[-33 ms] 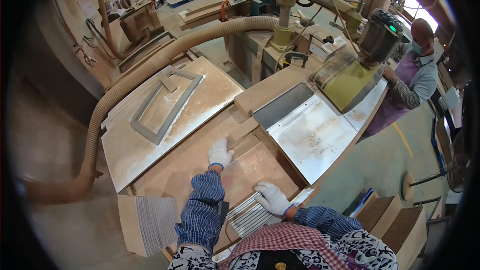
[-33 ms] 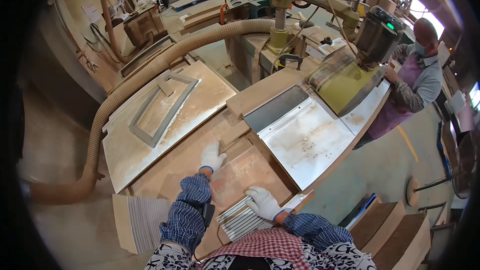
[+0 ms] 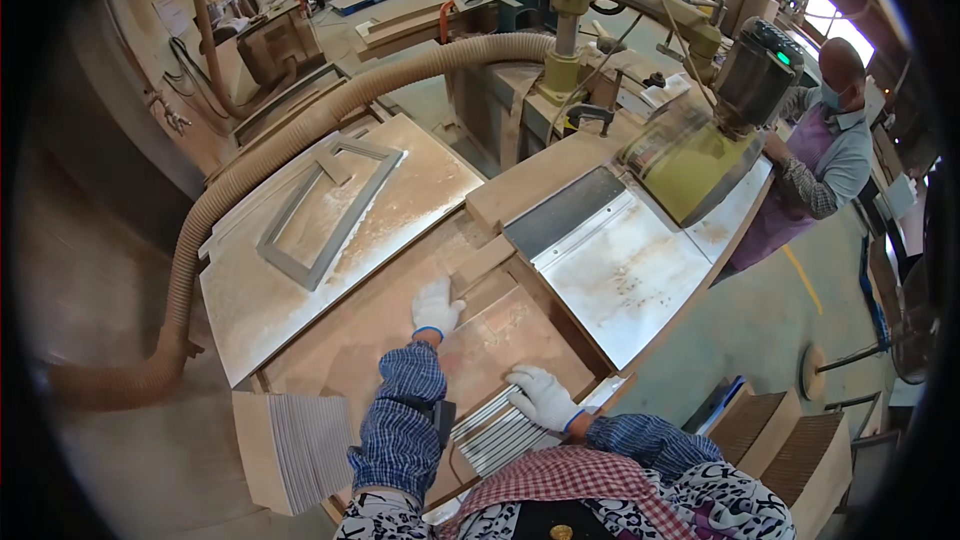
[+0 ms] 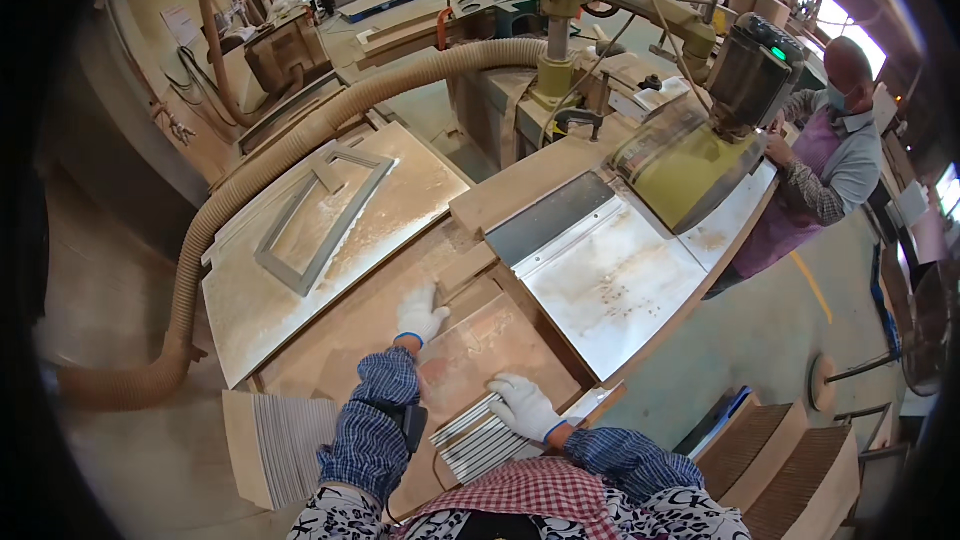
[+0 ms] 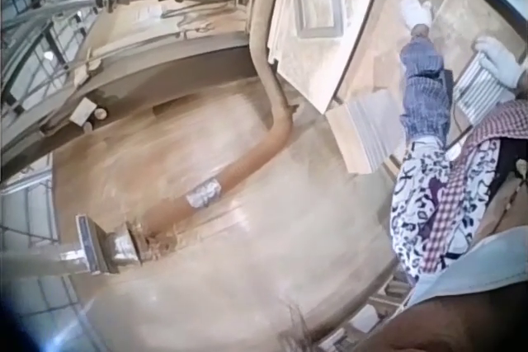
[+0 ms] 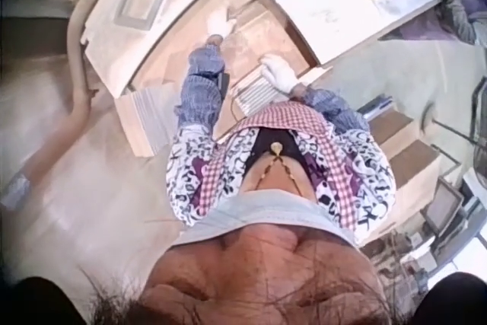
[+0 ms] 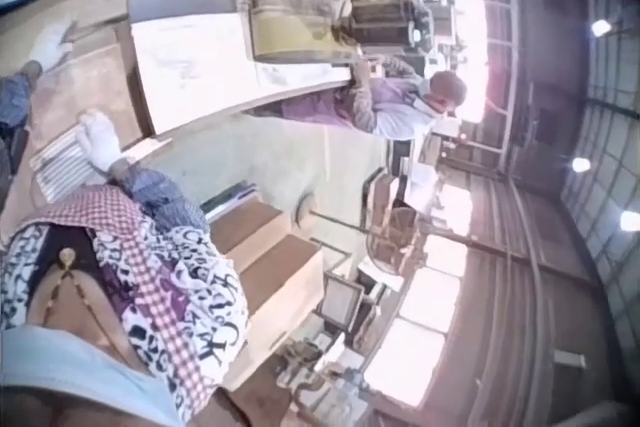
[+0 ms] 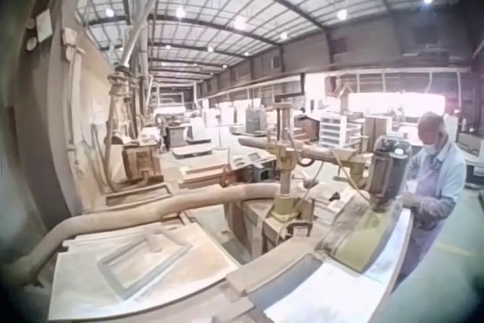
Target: Manually sorting and stacking wooden strips on a work table and then placing them on a larger pallet of wood products.
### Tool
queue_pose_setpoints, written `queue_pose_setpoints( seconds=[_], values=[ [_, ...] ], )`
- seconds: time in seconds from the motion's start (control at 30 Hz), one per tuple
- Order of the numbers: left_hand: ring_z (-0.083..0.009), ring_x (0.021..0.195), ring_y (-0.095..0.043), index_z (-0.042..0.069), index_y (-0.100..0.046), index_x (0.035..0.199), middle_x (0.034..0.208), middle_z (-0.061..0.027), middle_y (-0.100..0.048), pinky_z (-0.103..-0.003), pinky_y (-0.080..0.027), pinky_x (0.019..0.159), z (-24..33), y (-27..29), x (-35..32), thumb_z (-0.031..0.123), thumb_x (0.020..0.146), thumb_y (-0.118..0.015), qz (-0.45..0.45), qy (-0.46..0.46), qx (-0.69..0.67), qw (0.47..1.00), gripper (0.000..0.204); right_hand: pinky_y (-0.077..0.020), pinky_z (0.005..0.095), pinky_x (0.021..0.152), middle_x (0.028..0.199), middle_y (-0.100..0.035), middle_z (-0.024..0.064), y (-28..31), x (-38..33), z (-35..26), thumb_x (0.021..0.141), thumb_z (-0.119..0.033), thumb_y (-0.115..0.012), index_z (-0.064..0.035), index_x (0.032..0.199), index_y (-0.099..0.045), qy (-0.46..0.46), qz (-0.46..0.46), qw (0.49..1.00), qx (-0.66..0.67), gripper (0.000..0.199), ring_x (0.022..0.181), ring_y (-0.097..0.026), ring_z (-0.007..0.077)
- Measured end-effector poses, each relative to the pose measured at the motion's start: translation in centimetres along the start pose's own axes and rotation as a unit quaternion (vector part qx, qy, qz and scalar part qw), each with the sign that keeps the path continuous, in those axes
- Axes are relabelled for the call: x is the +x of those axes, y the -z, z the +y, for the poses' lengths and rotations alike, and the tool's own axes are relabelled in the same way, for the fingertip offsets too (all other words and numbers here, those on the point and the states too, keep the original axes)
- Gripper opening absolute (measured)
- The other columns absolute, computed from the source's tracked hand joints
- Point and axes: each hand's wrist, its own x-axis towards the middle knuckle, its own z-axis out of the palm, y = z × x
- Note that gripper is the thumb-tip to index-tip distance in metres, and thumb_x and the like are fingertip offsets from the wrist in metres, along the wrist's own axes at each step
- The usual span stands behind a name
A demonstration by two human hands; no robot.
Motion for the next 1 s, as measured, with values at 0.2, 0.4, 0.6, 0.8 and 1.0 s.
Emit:
queue_pose_setpoints(
  seconds=[0.2, 0.4, 0.6, 0.8, 1.0],
  values=[
    [-0.0375, 0.105, -0.06, 0.008, -0.065, 0.112, 0.109, -0.0184, -0.064, -0.048, -0.049, 0.088, -2.1, 0.8, 0.5, 0.038, 0.081, -0.065, -0.006, 0.005, -0.012, 1.0, 0.043, -0.0444, 0.0439, 0.097, 0.125, -0.056, 0.0181, 0.3, 0.2, 0.4, 0.09, -0.023, -0.064, -0.0074, 0.123, -0.058, 0.012, 0.012, 1.0, 0.003, 0.037, 0.114, -0.054, 0.038],
    [-0.0363, 0.102, -0.059, 0.007, -0.062, 0.116, 0.109, -0.0175, -0.063, -0.049, -0.049, 0.083, -3.7, 0.3, -2.7, 0.036, 0.081, -0.065, 0.129, -0.026, 0.001, 0.991, 0.046, -0.0445, 0.0439, 0.097, 0.124, -0.056, 0.0184, 0.7, 0.4, -0.1, 0.09, -0.023, -0.064, -0.007, 0.122, -0.058, 0.014, 0.016, 1.0, 0.005, 0.036, 0.114, -0.054, 0.0385],
    [-0.0366, 0.101, -0.059, 0.006, -0.059, 0.118, 0.108, -0.0181, -0.062, -0.047, -0.049, 0.085, 1.2, -0.4, -1.5, 0.038, 0.077, -0.069, 0.087, 0.021, 0.041, 0.995, 0.053, -0.0458, 0.0446, 0.095, 0.123, -0.056, 0.0185, 0.3, 0.1, 0.1, 0.09, -0.023, -0.064, -0.0064, 0.121, -0.058, 0.012, 0.009, 1.0, 0.001, 0.036, 0.112, -0.055, 0.0386],
    [-0.0388, 0.098, -0.059, -0.001, -0.058, 0.111, 0.103, -0.0193, -0.061, -0.05, -0.049, 0.084, -2.8, -1.3, -2.7, 0.036, 0.074, -0.072, 0.029, 0.055, 0.057, 0.996, 0.054, -0.0462, 0.0444, 0.095, 0.122, -0.057, 0.0183, 0.3, 0.3, -0.7, 0.09, -0.023, -0.064, -0.0062, 0.12, -0.058, 0.027, 0.015, 0.999, 0.01, 0.035, 0.111, -0.056, 0.0378],
    [-0.0408, 0.101, -0.057, 0.005, -0.055, 0.117, 0.108, -0.021, -0.058, -0.051, -0.049, 0.086, -4.2, 1.0, -8.2, 0.03, 0.075, -0.07, 0.135, 0.211, -0.05, 0.967, 0.052, -0.0464, 0.0436, 0.095, 0.122, -0.058, 0.0184, 0.5, 0.0, 0.4, 0.088, -0.022, -0.066, -0.0064, 0.121, -0.058, 0.014, 0.028, 1.0, 0.001, 0.037, 0.111, -0.056, 0.0382]
  ],
)
